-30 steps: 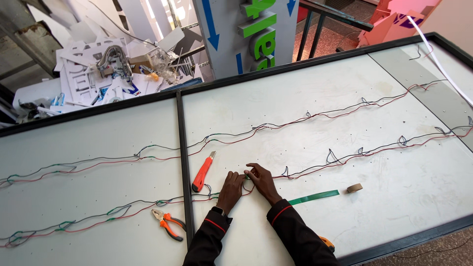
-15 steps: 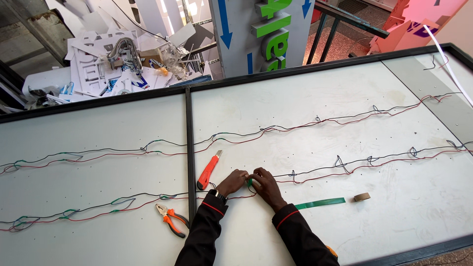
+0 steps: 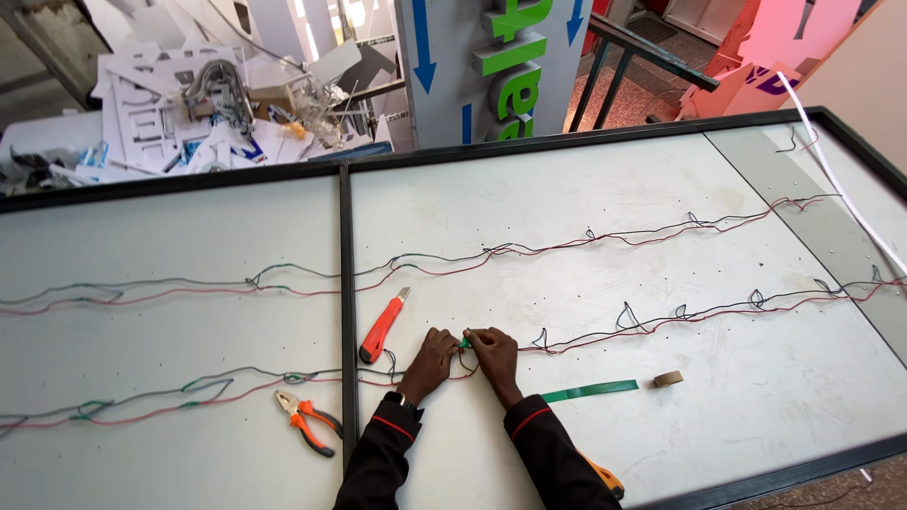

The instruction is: The person tapes sections of multicolored wires laid out on a white table using green electrical tape. They cut pieces of tape with a utility knife and wrap them around the wires at various points.

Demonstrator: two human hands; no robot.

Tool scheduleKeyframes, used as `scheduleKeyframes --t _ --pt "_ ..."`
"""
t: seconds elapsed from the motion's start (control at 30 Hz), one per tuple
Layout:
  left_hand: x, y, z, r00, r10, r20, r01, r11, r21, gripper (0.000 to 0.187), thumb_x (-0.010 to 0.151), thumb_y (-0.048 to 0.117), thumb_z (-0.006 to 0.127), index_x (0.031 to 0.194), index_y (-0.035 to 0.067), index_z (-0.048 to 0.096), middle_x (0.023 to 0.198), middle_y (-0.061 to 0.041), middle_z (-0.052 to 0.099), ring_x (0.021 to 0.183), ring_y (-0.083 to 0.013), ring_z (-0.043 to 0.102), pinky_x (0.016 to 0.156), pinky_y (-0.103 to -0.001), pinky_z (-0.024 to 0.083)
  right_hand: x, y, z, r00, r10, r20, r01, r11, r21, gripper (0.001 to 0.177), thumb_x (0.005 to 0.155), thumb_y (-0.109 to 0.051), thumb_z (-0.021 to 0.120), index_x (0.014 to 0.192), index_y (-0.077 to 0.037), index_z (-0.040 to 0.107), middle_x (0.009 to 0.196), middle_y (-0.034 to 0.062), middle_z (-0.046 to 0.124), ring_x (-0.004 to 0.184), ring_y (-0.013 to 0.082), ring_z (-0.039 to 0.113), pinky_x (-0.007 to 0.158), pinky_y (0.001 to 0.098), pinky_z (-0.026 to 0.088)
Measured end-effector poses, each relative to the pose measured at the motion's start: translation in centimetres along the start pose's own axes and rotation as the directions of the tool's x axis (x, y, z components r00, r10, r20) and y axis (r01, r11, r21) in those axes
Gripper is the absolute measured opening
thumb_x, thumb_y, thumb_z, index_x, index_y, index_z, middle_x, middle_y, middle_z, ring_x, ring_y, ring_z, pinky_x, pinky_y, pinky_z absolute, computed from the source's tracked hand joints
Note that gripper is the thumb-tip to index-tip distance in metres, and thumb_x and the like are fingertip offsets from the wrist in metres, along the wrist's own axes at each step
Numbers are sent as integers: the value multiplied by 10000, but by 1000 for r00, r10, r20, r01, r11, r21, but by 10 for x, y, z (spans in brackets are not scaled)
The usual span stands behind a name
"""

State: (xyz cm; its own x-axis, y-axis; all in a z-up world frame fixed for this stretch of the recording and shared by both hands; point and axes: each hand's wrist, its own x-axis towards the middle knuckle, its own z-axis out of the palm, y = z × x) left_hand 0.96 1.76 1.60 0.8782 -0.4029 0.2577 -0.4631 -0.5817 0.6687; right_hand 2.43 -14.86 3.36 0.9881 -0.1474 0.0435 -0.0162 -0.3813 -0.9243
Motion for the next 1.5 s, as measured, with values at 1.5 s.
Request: scheduleKeyframes --t 1.5 --pt "8 1 1 990 -143 4 141 974 -174 89 1170 183 608 1147 123 671 988 -67 567 1035 -286 573 1026 -412 481 -11 -2 -15 981 -176 83 181 981 -69 258 1059 -363 862 973 -122 829 787 108 714 766 297 743 763 475 576"
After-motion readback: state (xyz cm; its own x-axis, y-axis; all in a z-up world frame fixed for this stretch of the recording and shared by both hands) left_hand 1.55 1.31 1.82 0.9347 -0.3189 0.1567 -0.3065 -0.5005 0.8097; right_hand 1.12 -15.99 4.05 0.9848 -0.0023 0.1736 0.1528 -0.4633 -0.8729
